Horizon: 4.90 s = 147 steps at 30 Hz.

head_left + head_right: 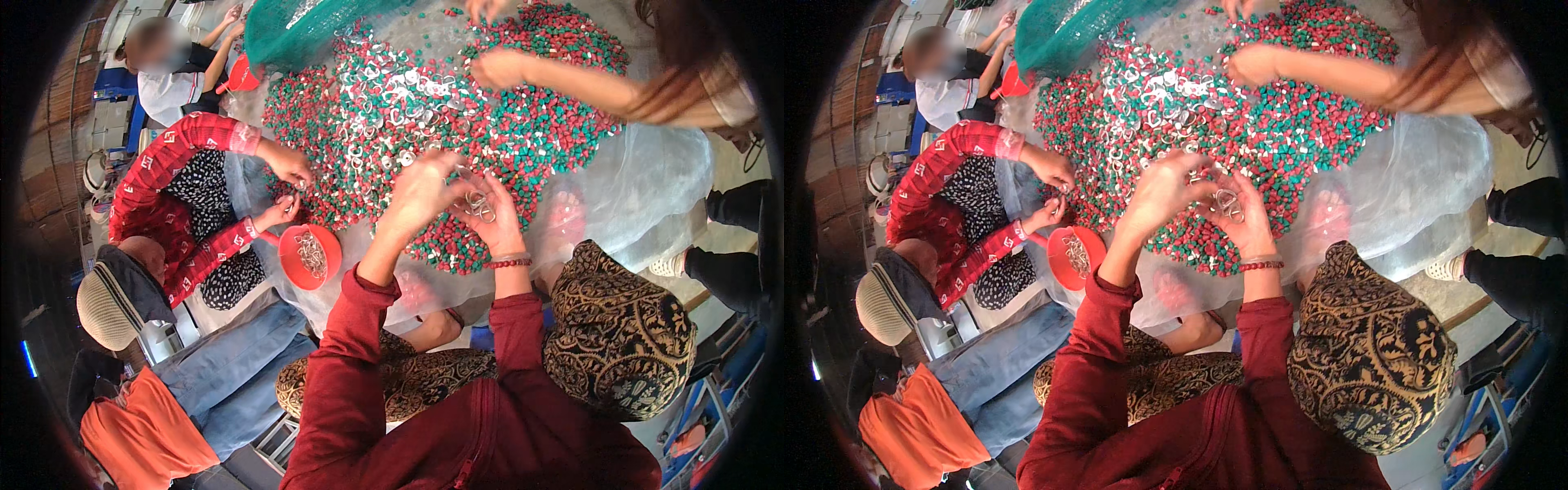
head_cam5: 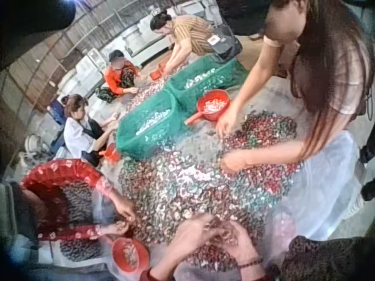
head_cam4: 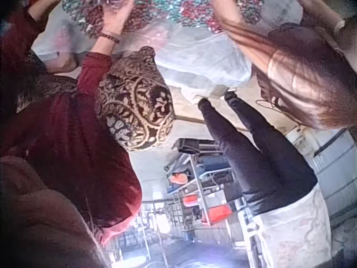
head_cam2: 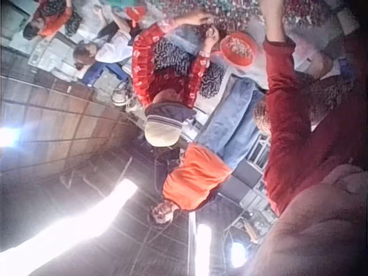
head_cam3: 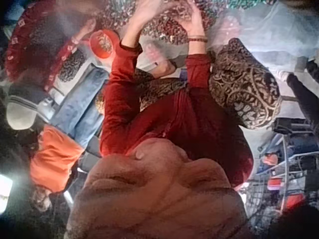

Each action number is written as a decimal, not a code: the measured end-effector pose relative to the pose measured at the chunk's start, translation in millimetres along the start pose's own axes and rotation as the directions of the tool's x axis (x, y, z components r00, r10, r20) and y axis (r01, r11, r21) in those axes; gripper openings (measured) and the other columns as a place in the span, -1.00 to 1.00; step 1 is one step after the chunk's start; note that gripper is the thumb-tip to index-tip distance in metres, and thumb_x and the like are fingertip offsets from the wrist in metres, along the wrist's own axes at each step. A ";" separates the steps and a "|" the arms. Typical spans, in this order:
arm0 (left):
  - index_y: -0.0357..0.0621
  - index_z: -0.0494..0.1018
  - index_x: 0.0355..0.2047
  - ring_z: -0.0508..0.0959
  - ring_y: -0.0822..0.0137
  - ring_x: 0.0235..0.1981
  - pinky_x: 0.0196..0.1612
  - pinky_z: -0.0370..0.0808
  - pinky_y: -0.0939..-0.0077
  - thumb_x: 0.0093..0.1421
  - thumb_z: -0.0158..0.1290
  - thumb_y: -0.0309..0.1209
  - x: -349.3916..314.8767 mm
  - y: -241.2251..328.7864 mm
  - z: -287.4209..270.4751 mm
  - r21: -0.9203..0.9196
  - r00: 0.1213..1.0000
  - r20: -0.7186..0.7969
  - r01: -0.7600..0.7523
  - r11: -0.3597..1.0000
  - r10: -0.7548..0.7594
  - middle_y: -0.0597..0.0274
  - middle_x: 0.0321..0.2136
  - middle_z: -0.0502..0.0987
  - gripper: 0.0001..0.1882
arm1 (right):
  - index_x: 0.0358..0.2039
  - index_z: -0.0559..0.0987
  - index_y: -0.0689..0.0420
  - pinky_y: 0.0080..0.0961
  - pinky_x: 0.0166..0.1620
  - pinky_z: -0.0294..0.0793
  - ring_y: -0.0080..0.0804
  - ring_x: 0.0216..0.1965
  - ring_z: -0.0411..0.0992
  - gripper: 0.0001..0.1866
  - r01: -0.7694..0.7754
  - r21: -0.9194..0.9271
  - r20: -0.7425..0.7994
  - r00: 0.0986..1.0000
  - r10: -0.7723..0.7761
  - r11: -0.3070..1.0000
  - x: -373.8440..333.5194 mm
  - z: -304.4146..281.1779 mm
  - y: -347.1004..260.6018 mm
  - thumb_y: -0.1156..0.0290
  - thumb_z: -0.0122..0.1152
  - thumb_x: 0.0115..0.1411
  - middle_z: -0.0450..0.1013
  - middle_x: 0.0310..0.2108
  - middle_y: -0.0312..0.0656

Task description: The person sits at a table with several others and sorts a large pile of red, green, and white plastic bottle caps by hand. They pick caps from the central pile and place them into red bowls or green baskets. The task continues throughout the clip with repetitive hand motions.

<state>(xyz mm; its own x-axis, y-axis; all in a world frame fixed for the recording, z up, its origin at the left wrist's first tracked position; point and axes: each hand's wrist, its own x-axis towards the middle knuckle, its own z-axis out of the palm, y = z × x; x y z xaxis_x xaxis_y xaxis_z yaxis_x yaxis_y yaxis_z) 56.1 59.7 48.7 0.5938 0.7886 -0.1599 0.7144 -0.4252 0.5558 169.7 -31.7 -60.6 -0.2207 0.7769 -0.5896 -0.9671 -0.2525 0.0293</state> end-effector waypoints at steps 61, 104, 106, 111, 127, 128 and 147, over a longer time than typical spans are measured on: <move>-0.32 0.55 -0.36 0.55 0.41 -0.59 -0.50 0.47 0.50 -0.03 0.14 -0.40 -58.2 -149.7 74.5 -0.622 0.669 -0.058 0.556 0.551 -0.741 0.17 -0.60 0.56 -0.76 | -0.26 0.49 0.22 -0.65 -0.64 0.25 -0.36 -0.51 0.33 -0.80 0.027 0.201 0.114 0.992 -0.050 0.979 10.4 -34.9 2.8 0.36 0.07 0.19 0.43 -0.41 -0.11; -0.09 0.55 -0.38 0.57 -0.02 -0.42 -0.35 0.48 0.16 0.07 0.09 -0.30 -22.7 -51.4 24.4 -0.123 0.922 -0.272 0.250 0.960 -0.275 -0.02 -0.50 0.55 -0.83 | 0.07 0.37 0.06 -0.20 -0.13 0.49 -0.12 -0.13 0.43 -0.66 0.053 0.012 0.104 0.993 -0.054 0.999 7.5 -29.3 21.6 0.32 -0.13 0.31 0.43 -0.12 -0.10; -0.07 0.55 -0.36 0.56 -0.03 -0.40 -0.31 0.49 0.15 0.08 0.07 -0.29 -30.7 -33.6 23.6 -0.234 0.955 -0.221 0.147 0.961 -0.200 -0.03 -0.47 0.55 -0.82 | 0.04 0.38 0.07 -0.12 -0.06 0.45 -0.18 -0.08 0.40 -0.63 0.010 -0.026 0.153 0.988 -0.006 1.000 5.1 -25.7 26.0 0.21 -0.14 0.30 0.42 -0.09 -0.14; -0.06 0.56 -0.26 0.46 0.03 -0.14 -0.07 0.40 0.22 0.10 0.09 -0.26 -44.8 -14.9 42.8 -0.162 0.882 -0.464 0.013 0.987 -0.087 0.07 -0.25 0.51 -0.77 | -0.07 0.46 0.04 -0.26 -0.19 0.51 -0.22 -0.12 0.43 -0.70 -0.068 0.093 0.202 0.978 0.048 0.993 -3.5 -12.9 25.1 0.21 -0.12 0.29 0.46 -0.13 -0.18; -0.05 0.54 -0.23 0.48 0.00 -0.23 -0.14 0.42 0.19 0.09 0.10 -0.30 -65.3 -117.6 76.1 -0.236 0.829 -0.438 0.267 0.934 -0.347 -0.01 -0.35 0.48 -0.76 | -0.29 0.50 0.27 -0.18 -0.08 0.44 -0.17 -0.19 0.42 -0.80 -0.111 0.279 -0.025 0.992 0.123 0.954 57.8 -0.3 -25.5 0.50 0.10 0.04 0.47 -0.27 -0.02; -0.04 0.56 -0.24 0.50 0.03 -0.25 -0.17 0.43 0.19 0.13 0.05 -0.23 -60.4 -107.6 69.9 -0.258 0.844 -0.398 0.272 0.927 -0.359 -0.01 -0.36 0.51 -0.75 | -0.27 0.50 0.26 -0.19 -0.11 0.45 -0.18 -0.22 0.44 -0.78 -0.105 0.179 0.027 0.994 0.102 0.978 62.2 7.1 -34.1 0.47 0.10 0.05 0.48 -0.29 -0.05; -0.17 0.32 0.05 0.45 0.30 -0.05 0.08 0.37 0.33 0.33 -0.29 -0.11 -110.3 -78.2 61.4 -0.205 0.486 -0.064 -0.861 -0.465 -0.872 0.17 -0.04 0.45 -0.54 | 0.26 0.07 0.13 0.00 0.16 0.20 0.08 0.08 0.26 -0.26 -0.129 -0.433 0.377 0.873 0.309 0.892 43.9 80.9 131.6 -0.17 -0.36 0.27 0.30 0.04 0.17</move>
<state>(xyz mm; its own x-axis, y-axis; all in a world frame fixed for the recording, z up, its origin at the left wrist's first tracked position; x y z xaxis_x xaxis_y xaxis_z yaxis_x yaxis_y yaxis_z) -42.5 -21.3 -27.2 -0.3580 0.7823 -0.5097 -0.9195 -0.3904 0.0466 22.6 15.8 -17.4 -0.5393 0.8177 -0.2013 -0.7796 -0.5751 -0.2479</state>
